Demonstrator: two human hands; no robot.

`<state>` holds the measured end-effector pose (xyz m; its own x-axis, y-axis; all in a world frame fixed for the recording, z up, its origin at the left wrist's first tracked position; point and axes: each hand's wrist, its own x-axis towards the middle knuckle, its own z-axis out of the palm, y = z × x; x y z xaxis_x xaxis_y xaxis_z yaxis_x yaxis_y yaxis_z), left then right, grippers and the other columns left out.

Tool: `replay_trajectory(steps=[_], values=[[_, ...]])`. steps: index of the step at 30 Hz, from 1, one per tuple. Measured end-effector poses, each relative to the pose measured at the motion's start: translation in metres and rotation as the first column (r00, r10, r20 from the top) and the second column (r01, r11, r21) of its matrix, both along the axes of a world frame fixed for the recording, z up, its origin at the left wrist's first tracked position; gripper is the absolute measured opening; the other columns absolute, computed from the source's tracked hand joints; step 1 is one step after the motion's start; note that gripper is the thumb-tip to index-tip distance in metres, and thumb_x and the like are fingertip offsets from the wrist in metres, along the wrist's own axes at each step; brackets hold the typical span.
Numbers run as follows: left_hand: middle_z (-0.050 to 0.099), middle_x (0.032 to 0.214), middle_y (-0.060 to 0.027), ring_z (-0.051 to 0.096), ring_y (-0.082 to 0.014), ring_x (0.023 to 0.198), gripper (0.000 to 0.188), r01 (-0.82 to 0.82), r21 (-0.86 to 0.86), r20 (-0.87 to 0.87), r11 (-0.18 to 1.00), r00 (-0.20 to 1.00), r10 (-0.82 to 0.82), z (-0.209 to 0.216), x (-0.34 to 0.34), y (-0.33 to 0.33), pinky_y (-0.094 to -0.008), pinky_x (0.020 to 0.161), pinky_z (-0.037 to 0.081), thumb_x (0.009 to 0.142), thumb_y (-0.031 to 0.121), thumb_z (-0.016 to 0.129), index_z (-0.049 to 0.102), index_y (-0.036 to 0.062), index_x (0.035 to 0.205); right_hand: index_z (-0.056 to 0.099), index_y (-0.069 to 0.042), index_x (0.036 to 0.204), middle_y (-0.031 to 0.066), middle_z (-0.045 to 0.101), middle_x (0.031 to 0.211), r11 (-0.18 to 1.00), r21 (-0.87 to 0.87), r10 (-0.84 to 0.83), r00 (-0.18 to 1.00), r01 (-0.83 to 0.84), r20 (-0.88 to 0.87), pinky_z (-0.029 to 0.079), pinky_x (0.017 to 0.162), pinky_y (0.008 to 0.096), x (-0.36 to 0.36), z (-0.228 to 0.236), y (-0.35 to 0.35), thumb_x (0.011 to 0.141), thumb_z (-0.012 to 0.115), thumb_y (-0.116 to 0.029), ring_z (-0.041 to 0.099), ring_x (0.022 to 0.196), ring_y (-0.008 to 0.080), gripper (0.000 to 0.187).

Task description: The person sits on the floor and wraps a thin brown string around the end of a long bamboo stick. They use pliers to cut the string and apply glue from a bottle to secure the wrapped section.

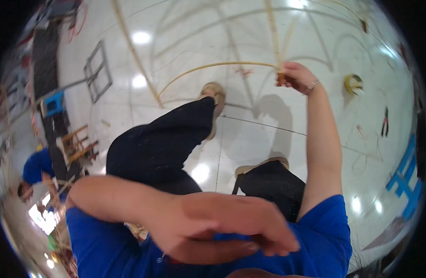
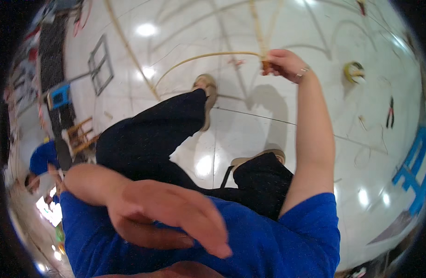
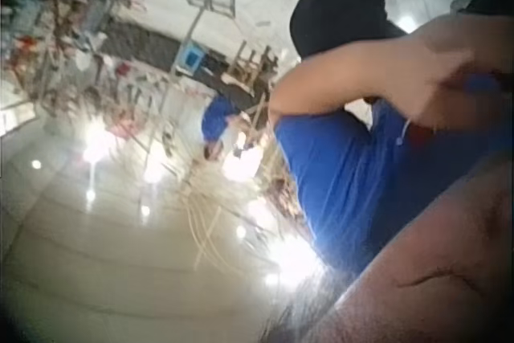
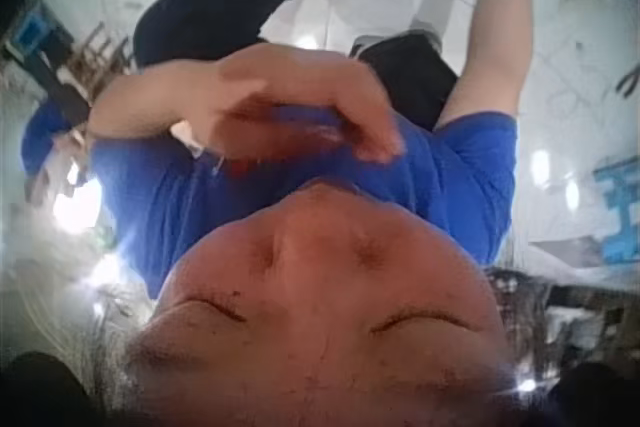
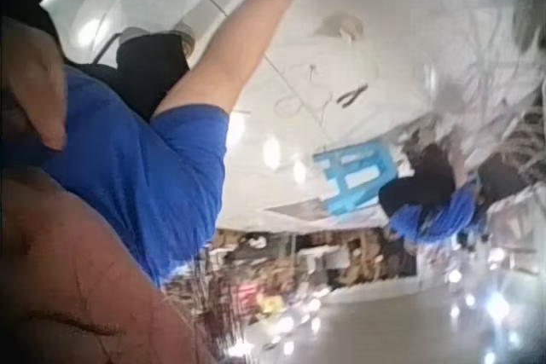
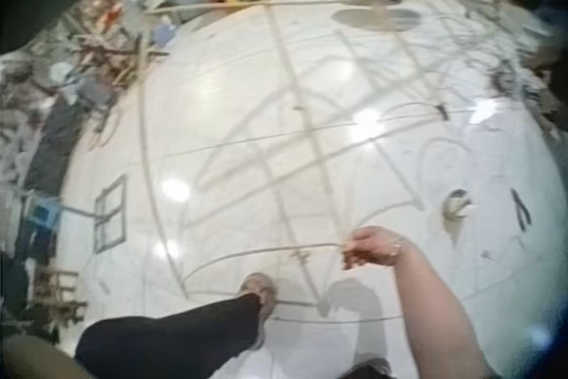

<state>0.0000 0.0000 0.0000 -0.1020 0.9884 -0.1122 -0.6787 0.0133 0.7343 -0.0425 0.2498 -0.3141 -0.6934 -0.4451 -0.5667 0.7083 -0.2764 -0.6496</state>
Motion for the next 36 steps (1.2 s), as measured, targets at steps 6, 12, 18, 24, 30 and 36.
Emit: replay_trajectory(steps=[6, 12, 18, 24, 30, 36], values=[[0.054, 0.098, -0.0074, 0.053, -0.0133, 0.093, 0.030, -0.364, 0.111, 0.550, 0.925, 0.798, 0.248, 0.015, 0.017, 0.006, -0.0259, 0.082, 0.041, 0.084, -0.008, 0.035, 0.050, -0.0010, 0.109, 0.057, -0.003, 0.088, 0.0073, 0.061, 0.073, 0.997, 0.067, 0.035, 0.998, -0.031, -0.048, 0.044, 0.054, 0.0226, -0.003, -0.012, 0.005, 0.088, 0.055, -0.017, 0.063, 0.069, 0.0181, 0.014], [0.053, 0.113, -0.0121, 0.050, -0.0192, 0.106, 0.030, -0.582, 0.086, 0.709, 0.809, 0.606, 0.361, 0.013, 0.045, 0.012, -0.0299, 0.092, 0.041, 0.087, -0.003, 0.039, 0.049, -0.0027, 0.115, 0.056, -0.004, 0.087, 0.0092, 0.063, 0.072, 0.997, -0.073, -0.011, 0.998, 0.007, -0.057, 0.045, 0.050, 0.0231, -0.002, -0.024, 0.009, 0.085, 0.061, -0.019, 0.063, 0.063, 0.0205, 0.016], [0.053, 0.097, -0.0068, 0.051, -0.0129, 0.092, 0.029, -0.355, 0.113, 0.604, 0.928, 0.766, 0.219, 0.009, 0.024, 0.004, -0.0263, 0.082, 0.040, 0.084, -0.008, 0.034, 0.049, -0.0004, 0.108, 0.056, -0.003, 0.088, 0.0099, 0.063, 0.072, 0.988, -0.150, -0.033, 0.997, 0.023, -0.065, 0.045, 0.048, 0.0227, -0.001, -0.033, 0.006, 0.084, 0.060, -0.016, 0.063, 0.061, 0.0207, 0.014], [0.056, 0.105, -0.0119, 0.054, -0.0198, 0.096, 0.030, -0.588, 0.032, 0.554, 0.808, 0.684, 0.475, 0.007, 0.027, 0.025, -0.0289, 0.084, 0.045, 0.081, -0.010, 0.038, 0.053, -0.0039, 0.106, 0.054, -0.003, 0.088, 0.0096, 0.059, 0.071, 1.000, 0.020, 0.022, 0.999, -0.022, -0.029, 0.048, 0.058, 0.0268, -0.003, -0.022, -0.001, 0.083, 0.058, -0.014, 0.051, 0.052, 0.0140, 0.013], [0.057, 0.085, -0.0130, 0.055, -0.0195, 0.067, 0.021, -0.811, -0.333, 0.290, 0.482, 0.398, 0.870, 0.033, 0.025, 0.072, -0.0281, 0.065, 0.046, 0.085, 0.008, 0.057, 0.058, -0.0026, 0.103, 0.057, -0.002, 0.088, 0.0069, 0.061, 0.075, 1.000, 0.004, 0.008, 1.000, -0.008, -0.021, 0.045, 0.058, 0.0236, -0.003, -0.012, 0.013, 0.086, 0.054, -0.014, 0.059, 0.064, 0.0138, 0.012], [0.051, 0.098, -0.0130, 0.051, -0.0181, 0.089, 0.019, -0.150, -0.344, 0.071, 0.927, 0.980, 0.185, -0.007, -0.020, 0.032, -0.0275, 0.077, 0.041, 0.087, 0.000, 0.046, 0.051, 0.0011, 0.105, 0.061, -0.009, 0.089, 0.0022, 0.065, 0.081, 0.997, 0.007, 0.080, 0.993, -0.080, -0.092, 0.047, 0.060, 0.0213, -0.004, -0.001, -0.006, 0.086, 0.058, -0.024, 0.066, 0.077, 0.0141, 0.016]])
